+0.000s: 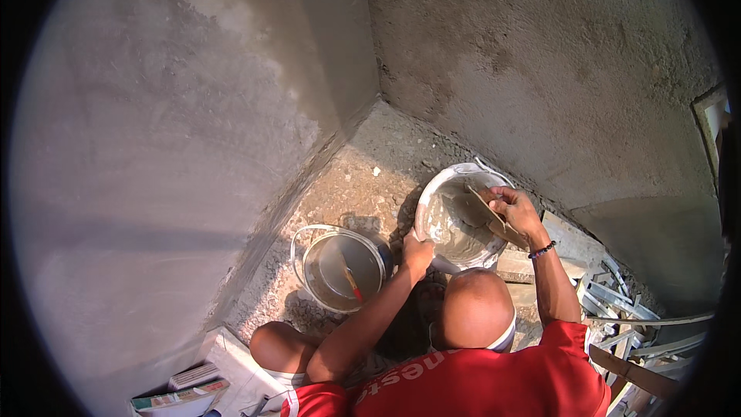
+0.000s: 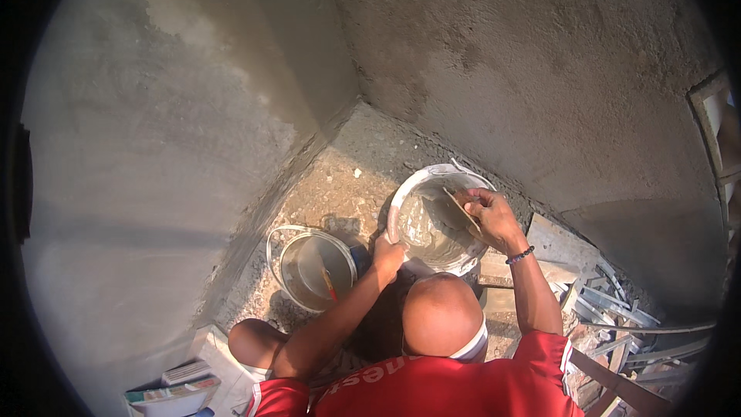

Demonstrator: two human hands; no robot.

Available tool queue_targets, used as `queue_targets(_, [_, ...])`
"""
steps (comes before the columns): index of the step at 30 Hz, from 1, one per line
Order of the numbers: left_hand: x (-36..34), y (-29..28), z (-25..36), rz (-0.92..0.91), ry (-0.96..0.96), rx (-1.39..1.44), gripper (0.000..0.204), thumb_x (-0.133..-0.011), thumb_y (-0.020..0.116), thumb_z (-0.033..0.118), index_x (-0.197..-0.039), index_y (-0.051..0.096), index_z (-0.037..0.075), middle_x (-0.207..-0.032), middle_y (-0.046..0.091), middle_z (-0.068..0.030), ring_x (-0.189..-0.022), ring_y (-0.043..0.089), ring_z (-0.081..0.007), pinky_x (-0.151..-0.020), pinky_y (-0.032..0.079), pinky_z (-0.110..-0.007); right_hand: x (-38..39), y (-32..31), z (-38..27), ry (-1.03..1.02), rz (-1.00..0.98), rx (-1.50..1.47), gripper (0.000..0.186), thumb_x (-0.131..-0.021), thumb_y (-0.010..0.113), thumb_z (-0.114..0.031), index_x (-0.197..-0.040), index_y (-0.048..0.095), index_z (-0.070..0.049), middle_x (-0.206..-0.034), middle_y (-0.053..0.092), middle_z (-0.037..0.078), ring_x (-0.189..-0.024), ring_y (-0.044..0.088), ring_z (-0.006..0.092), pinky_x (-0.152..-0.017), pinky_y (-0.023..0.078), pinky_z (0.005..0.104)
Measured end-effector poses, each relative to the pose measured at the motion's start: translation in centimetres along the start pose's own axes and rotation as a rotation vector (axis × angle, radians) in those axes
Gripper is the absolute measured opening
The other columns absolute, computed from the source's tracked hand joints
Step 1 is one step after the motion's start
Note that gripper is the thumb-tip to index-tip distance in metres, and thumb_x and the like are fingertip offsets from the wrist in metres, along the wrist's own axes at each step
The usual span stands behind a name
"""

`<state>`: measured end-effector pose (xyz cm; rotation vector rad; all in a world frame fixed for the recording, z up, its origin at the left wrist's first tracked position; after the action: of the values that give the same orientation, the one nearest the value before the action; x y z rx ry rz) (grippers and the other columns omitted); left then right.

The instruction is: The person applies and smooths plaster on a wall corner using a trowel. They repeatedly scoop plaster from a bucket and spread it along the corner, using their left hand to steady the wall surface.

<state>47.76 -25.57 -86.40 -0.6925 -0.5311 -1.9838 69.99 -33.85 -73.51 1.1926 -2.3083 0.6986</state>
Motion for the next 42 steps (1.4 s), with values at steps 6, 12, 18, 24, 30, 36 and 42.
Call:
queue_targets(6, [0.5, 3.2, 3.3, -0.074, 0.138, -0.427, 0.053, -0.077, 0.064, 0.0, -0.13, 0.063, 0.003, -0.107, 0.072, -0.0152, -0.097, 0.069, -0.0238, -0.083, 0.051, -0.036, -1.2, -1.1, 0.5, -0.15, 0.002, 0.189, 0.042, -0.092, 0.068, -0.008, -0.131, 0.059, 0.006, -0.107, 0.068, 0.006, -0.094, 0.06, 0.0142, -0.086, 0.048, 0.0295])
queue_targets(12, [-2.3, 5.2, 4.5, -0.163, 0.12, -0.281, 0.039, -0.084, 0.064, -0.003, -0.123, 0.065, -0.001, -0.098, 0.073, -0.0094, -0.092, 0.069, -0.0198, -0.073, 0.054, -0.035, 0.6, -4.2, 0.0, -0.185, 0.085, 0.327, 0.044, -0.09, 0.064, -0.01, -0.13, 0.06, 0.007, -0.111, 0.071, 0.017, -0.097, 0.065, 0.0208, -0.089, 0.049, 0.0321])
queue_targets(18, [-1.9, 3.9, 2.0, -0.435, -0.013, -0.017, 0.076, -0.086, 0.063, -0.009, -0.152, 0.03, 0.01, -0.13, 0.057, -0.0124, -0.113, 0.062, -0.0244, -0.078, 0.062, -0.041, 0.0, -5.2, 0.8, -0.187, 0.106, 0.456, 0.04, -0.088, 0.063, -0.01, -0.124, 0.062, 0.007, -0.109, 0.072, 0.021, -0.102, 0.067, 0.0252, -0.093, 0.048, 0.0355])
queue_targets(24, [0.4, 5.7, 4.2, -0.436, 0.08, -0.07, 0.064, -0.085, 0.063, -0.014, -0.143, 0.041, 0.004, -0.121, 0.059, -0.0095, -0.108, 0.061, -0.0203, -0.09, 0.054, -0.033, -2.7, -3.6, 3.0, -0.165, -0.011, 0.577, 0.035, -0.087, 0.066, -0.01, -0.119, 0.067, 0.004, -0.104, 0.072, 0.021, -0.098, 0.067, 0.0285, -0.089, 0.05, 0.0373])
queue_targets(30, [1.2, 6.3, 4.3, -0.441, 0.131, -0.203, 0.065, -0.085, 0.066, -0.01, -0.143, 0.04, 0.001, -0.125, 0.058, -0.0111, -0.113, 0.058, -0.0199, -0.095, 0.051, -0.034, -2.2, -1.6, 3.2, -0.185, 0.005, 0.809, 0.035, -0.083, 0.067, -0.011, -0.115, 0.07, 0.003, -0.101, 0.07, 0.029, -0.102, 0.067, 0.0395, -0.09, 0.051, 0.0435])
queue_targets(36, [0.9, 6.7, 2.5, -0.483, 0.181, -0.246, 0.069, -0.086, 0.064, -0.011, -0.147, 0.035, 0.001, -0.131, 0.056, -0.0125, -0.118, 0.056, -0.0209, -0.098, 0.049, -0.034, -4.0, 0.3, 6.4, -0.277, -0.01, 0.862, 0.036, -0.083, 0.066, -0.014, -0.114, 0.07, 0.003, -0.098, 0.07, 0.028, -0.098, 0.067, 0.0417, -0.088, 0.052, 0.0447])
queue_targets(42, [-0.3, 6.0, 0.3, -0.389, 0.361, -0.239, 0.066, -0.081, 0.073, 0.0, -0.14, 0.043, -0.001, -0.12, 0.063, -0.0181, -0.109, 0.062, -0.0271, -0.096, 0.049, -0.038, -4.8, 1.0, 9.2, -0.206, -0.025, 0.902, 0.036, -0.081, 0.063, -0.01, -0.115, 0.071, -0.002, -0.108, 0.069, 0.027, -0.105, 0.066, 0.0403, -0.098, 0.051, 0.0448])
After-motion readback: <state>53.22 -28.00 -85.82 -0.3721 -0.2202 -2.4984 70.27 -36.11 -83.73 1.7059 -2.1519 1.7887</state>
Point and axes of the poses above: each hand's wrist, its own x-axis away from the middle knuckle, its own y-axis out of the palm, z = x × y, the point moved 6 cm from there along -x, towards the middle knuckle
